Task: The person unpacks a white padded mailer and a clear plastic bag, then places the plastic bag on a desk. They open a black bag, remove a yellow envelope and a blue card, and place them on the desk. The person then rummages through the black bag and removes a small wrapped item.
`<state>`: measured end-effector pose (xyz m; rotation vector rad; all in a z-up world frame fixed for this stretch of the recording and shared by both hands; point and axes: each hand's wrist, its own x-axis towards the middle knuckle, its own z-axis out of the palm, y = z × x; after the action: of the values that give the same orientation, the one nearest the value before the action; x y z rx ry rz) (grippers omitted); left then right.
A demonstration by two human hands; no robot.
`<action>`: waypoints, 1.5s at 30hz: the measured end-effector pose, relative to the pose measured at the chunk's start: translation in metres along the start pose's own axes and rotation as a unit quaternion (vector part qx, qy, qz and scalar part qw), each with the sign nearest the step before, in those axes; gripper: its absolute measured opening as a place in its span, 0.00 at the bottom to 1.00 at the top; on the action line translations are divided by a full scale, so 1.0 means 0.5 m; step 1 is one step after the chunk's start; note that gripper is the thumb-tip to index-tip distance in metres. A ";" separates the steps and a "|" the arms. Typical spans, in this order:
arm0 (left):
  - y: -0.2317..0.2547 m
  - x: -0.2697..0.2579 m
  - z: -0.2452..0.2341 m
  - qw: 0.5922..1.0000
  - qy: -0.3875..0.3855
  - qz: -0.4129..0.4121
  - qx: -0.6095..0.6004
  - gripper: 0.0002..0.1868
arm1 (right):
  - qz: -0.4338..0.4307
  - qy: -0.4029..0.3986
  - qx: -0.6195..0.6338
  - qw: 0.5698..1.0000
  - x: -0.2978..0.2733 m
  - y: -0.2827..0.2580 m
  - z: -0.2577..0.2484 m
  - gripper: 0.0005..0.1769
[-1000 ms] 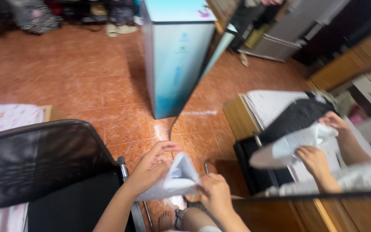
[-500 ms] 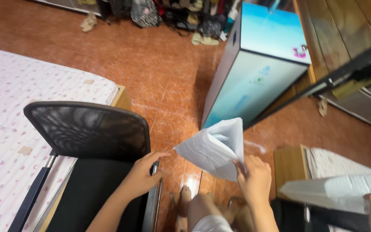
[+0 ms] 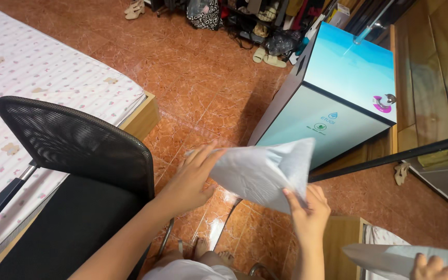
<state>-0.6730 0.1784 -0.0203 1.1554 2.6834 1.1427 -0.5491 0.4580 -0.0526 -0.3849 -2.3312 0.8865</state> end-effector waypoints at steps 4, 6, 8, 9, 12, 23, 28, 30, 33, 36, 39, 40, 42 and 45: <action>-0.018 0.037 -0.010 0.996 0.015 0.031 -0.079 0.48 | -0.126 -0.038 -0.051 0.990 0.020 -0.075 0.005 0.10; -0.035 0.046 -0.016 0.984 -0.039 -0.001 -0.176 0.45 | -0.150 -0.053 -0.054 0.986 0.028 -0.115 0.012 0.09; -0.053 0.060 -0.009 0.973 -0.045 -0.047 -0.220 0.37 | -0.165 -0.069 -0.060 0.982 0.037 -0.148 0.023 0.08; -0.063 0.064 -0.005 0.967 -0.048 -0.070 -0.241 0.34 | -0.164 -0.068 -0.071 0.982 0.042 -0.161 0.030 0.08; -0.099 0.088 0.005 0.967 -0.034 -0.121 -0.223 0.28 | -0.170 -0.063 -0.100 0.978 0.072 -0.179 0.051 0.08; -0.154 0.286 -0.027 0.966 0.057 -0.152 -0.199 0.16 | -0.120 0.072 -0.053 0.989 0.305 -0.064 0.179 0.52; -0.191 0.446 -0.072 0.956 -0.001 -0.277 -0.094 0.14 | 0.037 -0.138 0.086 0.986 0.529 0.035 0.256 0.74; -0.222 0.509 -0.091 0.962 0.000 -0.270 -0.049 0.14 | 0.078 -0.212 0.096 0.970 0.612 0.063 0.287 0.77; -0.291 0.573 -0.109 0.953 -0.018 -0.296 -0.060 0.14 | 0.040 -0.253 0.121 0.959 0.714 0.103 0.345 0.76; -0.376 0.610 -0.111 0.935 -0.037 -0.349 -0.055 0.12 | -0.014 -0.348 0.134 0.928 0.776 0.125 0.432 0.60; -0.480 0.642 -0.113 0.911 -0.060 -0.404 -0.062 0.14 | 0.056 -0.525 0.015 0.849 0.807 0.118 0.546 0.25; -0.517 0.652 -0.112 0.906 -0.062 -0.412 -0.081 0.13 | -0.021 -0.526 0.017 0.850 0.814 0.114 0.586 0.22; -0.595 0.681 -0.118 0.895 -0.066 -0.425 -0.119 0.11 | -0.107 -0.552 -0.004 0.827 0.843 0.095 0.681 0.20; -0.709 0.746 -0.157 0.900 -0.116 -0.403 -0.119 0.15 | -0.100 -0.600 -0.054 0.792 0.915 0.053 0.809 0.23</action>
<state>-1.1891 0.2006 -0.0855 0.0751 2.3304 1.0293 -1.1569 0.4848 -0.1093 0.5988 -3.4673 1.0435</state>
